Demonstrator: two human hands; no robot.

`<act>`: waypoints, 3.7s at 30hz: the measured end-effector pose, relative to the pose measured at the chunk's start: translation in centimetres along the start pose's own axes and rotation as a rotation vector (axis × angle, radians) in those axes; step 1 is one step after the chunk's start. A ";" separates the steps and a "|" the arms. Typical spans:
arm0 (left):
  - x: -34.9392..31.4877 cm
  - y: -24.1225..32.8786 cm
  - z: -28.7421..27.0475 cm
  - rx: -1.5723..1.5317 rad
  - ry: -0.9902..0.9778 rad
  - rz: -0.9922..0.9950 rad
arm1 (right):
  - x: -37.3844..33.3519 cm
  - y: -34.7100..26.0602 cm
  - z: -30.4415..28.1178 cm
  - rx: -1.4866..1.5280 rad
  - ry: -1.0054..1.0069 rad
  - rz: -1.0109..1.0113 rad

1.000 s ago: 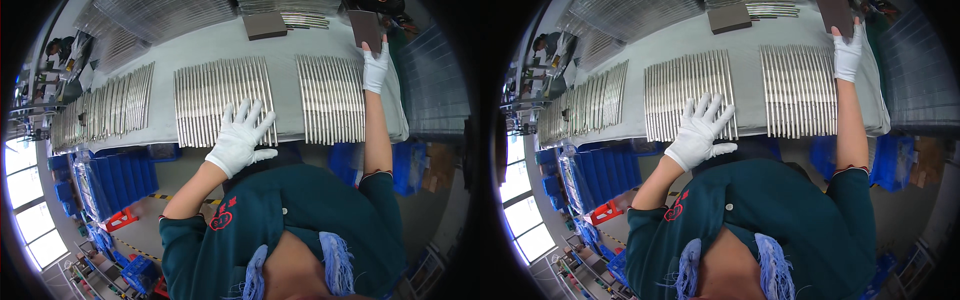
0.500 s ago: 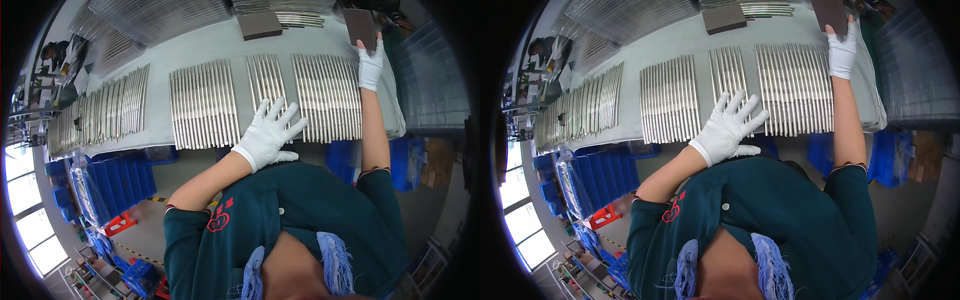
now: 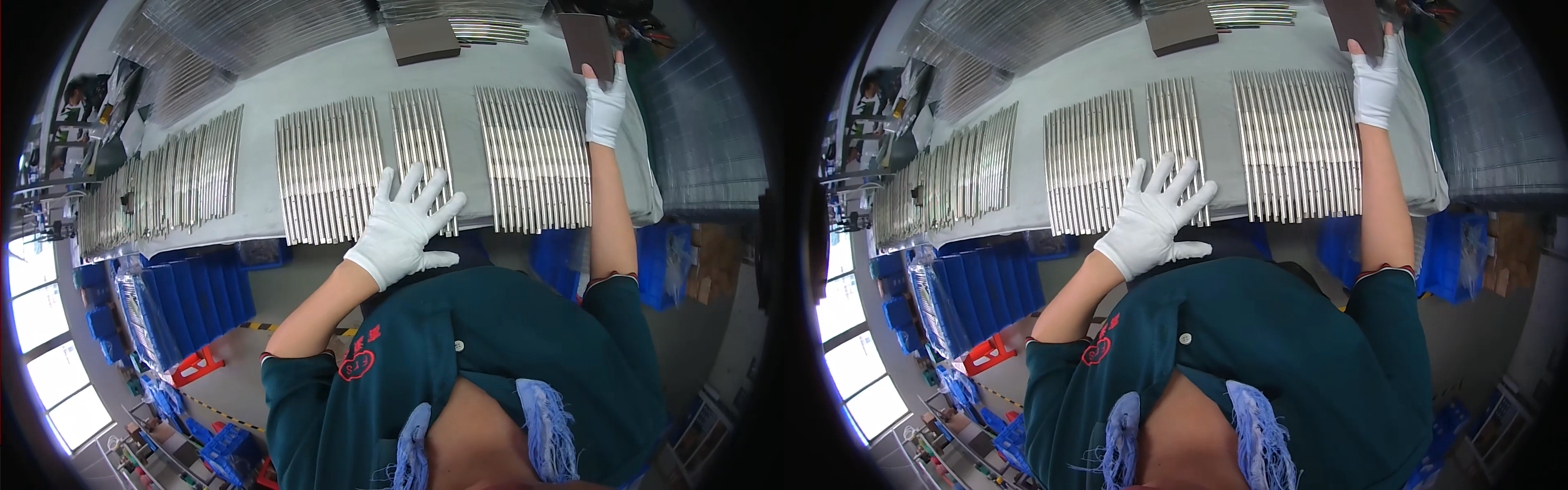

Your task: Arranging and aligning thin metal rods on a workstation using an alignment block to prepare them for processing.

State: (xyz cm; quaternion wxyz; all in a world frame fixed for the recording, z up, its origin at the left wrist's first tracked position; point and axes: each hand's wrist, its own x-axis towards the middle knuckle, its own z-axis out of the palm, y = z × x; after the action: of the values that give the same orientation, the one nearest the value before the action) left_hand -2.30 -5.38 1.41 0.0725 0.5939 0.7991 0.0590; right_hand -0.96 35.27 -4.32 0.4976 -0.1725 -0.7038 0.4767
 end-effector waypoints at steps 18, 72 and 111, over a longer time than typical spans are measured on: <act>2.3 1.5 0.1 -0.211 0.172 0.163 | 0.0 -0.6 0.3 -0.104 0.009 0.002; -1.5 -0.6 0.4 -0.060 0.180 -0.186 | 0.1 -0.3 -0.1 -0.092 -0.008 -0.013; 0.2 0.2 2.8 -0.060 0.481 -0.038 | 0.0 -0.7 0.1 -0.066 -0.012 0.011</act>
State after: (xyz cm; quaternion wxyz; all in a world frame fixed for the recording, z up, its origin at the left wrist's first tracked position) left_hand -1.65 -5.12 -1.33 -0.1011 0.5454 0.8021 0.2211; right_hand -0.89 34.94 -3.75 0.4847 -0.1896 -0.7213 0.4569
